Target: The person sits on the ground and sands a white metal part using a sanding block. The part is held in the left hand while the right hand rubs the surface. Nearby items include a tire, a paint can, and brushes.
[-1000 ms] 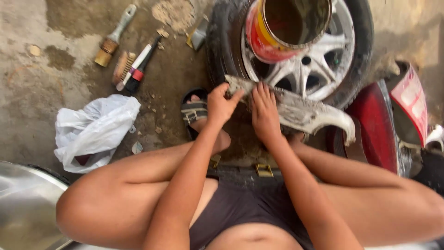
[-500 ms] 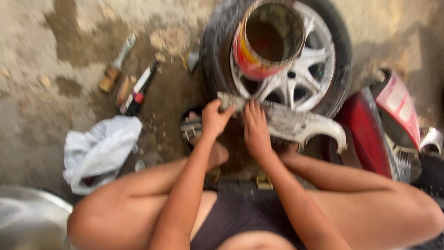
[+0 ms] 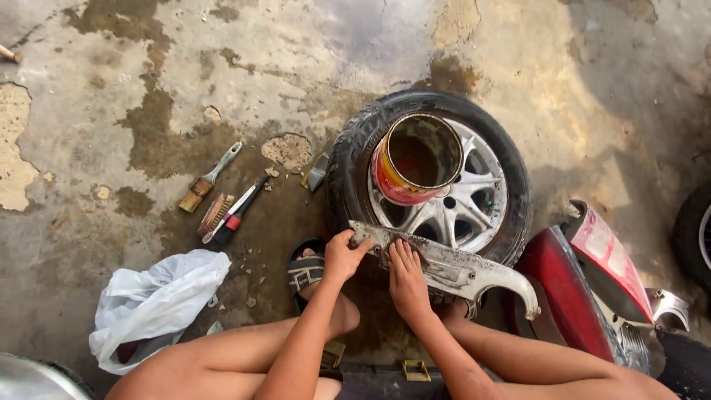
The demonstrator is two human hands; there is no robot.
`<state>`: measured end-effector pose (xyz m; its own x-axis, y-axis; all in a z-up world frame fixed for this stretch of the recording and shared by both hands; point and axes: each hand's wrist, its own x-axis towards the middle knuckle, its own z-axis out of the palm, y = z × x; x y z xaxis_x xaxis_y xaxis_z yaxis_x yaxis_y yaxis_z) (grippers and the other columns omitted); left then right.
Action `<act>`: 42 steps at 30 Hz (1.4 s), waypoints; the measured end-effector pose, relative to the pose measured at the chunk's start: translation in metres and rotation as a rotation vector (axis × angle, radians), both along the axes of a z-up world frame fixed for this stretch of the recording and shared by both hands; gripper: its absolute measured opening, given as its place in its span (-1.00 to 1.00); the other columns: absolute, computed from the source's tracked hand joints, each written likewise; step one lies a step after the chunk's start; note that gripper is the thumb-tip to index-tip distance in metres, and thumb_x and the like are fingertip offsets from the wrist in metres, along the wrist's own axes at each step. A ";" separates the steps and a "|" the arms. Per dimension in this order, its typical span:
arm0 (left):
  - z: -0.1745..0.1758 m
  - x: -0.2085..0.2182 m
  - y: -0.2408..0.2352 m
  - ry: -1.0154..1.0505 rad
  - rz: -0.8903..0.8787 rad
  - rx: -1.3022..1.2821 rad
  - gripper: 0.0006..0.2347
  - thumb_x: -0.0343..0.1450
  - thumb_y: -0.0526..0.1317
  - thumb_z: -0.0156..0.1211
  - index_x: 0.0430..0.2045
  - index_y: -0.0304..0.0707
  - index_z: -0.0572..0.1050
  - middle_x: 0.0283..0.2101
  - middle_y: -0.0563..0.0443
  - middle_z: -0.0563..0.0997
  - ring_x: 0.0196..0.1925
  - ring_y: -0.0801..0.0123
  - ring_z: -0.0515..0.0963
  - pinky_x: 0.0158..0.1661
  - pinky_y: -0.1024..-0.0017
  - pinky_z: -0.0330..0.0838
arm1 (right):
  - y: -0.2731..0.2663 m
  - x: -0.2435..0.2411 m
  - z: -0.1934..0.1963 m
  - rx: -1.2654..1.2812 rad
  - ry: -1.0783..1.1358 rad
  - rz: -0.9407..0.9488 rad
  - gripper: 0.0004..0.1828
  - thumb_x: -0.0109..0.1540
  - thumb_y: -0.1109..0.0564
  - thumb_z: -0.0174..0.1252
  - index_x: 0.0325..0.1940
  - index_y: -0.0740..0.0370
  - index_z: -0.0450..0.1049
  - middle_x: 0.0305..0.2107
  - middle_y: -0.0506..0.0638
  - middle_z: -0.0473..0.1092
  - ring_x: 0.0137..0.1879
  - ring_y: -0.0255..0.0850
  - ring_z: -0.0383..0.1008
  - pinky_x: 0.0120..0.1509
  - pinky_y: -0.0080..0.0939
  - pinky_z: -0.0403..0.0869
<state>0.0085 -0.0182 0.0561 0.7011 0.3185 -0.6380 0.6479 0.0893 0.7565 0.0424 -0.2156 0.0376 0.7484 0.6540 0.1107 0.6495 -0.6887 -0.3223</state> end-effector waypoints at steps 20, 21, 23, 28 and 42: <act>0.023 0.009 0.009 -0.009 -0.070 0.079 -0.32 0.49 0.08 0.25 0.33 -0.58 0.22 0.32 -0.61 0.31 0.42 -0.29 0.28 0.25 -0.12 0.39 | 0.000 -0.003 0.001 0.114 0.013 -0.030 -0.49 0.39 0.18 0.01 0.47 0.17 0.29 0.42 0.12 0.20 0.54 0.00 0.11 0.57 0.04 0.08; 0.020 0.009 0.008 0.003 -0.077 0.094 -0.33 0.50 0.06 0.24 0.33 -0.57 0.22 0.32 -0.61 0.31 0.41 -0.27 0.30 0.22 -0.08 0.44 | -0.007 -0.006 -0.006 0.076 0.001 -0.019 -0.48 0.38 0.16 0.02 0.47 0.13 0.29 0.42 0.07 0.20 0.54 -0.04 0.11 0.56 0.01 0.09; 0.014 0.012 0.010 -0.006 -0.084 0.111 -0.33 0.49 0.07 0.25 0.32 -0.58 0.24 0.30 -0.61 0.33 0.39 -0.27 0.34 0.19 -0.08 0.46 | 0.014 0.018 -0.003 0.110 -0.006 -0.014 -0.49 0.39 0.19 0.01 0.46 0.18 0.29 0.41 0.12 0.21 0.54 0.00 0.12 0.56 0.06 0.10; -0.001 0.005 0.005 -0.061 -0.049 0.156 -0.43 0.48 0.01 0.28 0.21 -0.56 0.38 0.14 -0.57 0.49 0.15 -0.11 0.57 -0.16 0.21 0.57 | 0.028 0.023 0.013 0.176 0.027 -0.038 -0.52 0.42 0.20 -0.02 0.45 0.25 0.30 0.39 0.16 0.23 0.53 0.01 0.14 0.58 0.08 0.09; -0.034 0.014 0.006 0.033 -0.138 0.294 -0.27 0.33 0.24 0.29 0.24 -0.37 0.37 0.33 -0.20 0.44 0.37 0.02 0.41 0.26 0.20 0.33 | -0.004 0.001 -0.011 0.038 0.015 0.114 -0.45 0.40 0.21 -0.14 0.51 0.33 0.12 0.45 0.24 0.09 0.58 0.14 0.01 0.59 0.22 0.06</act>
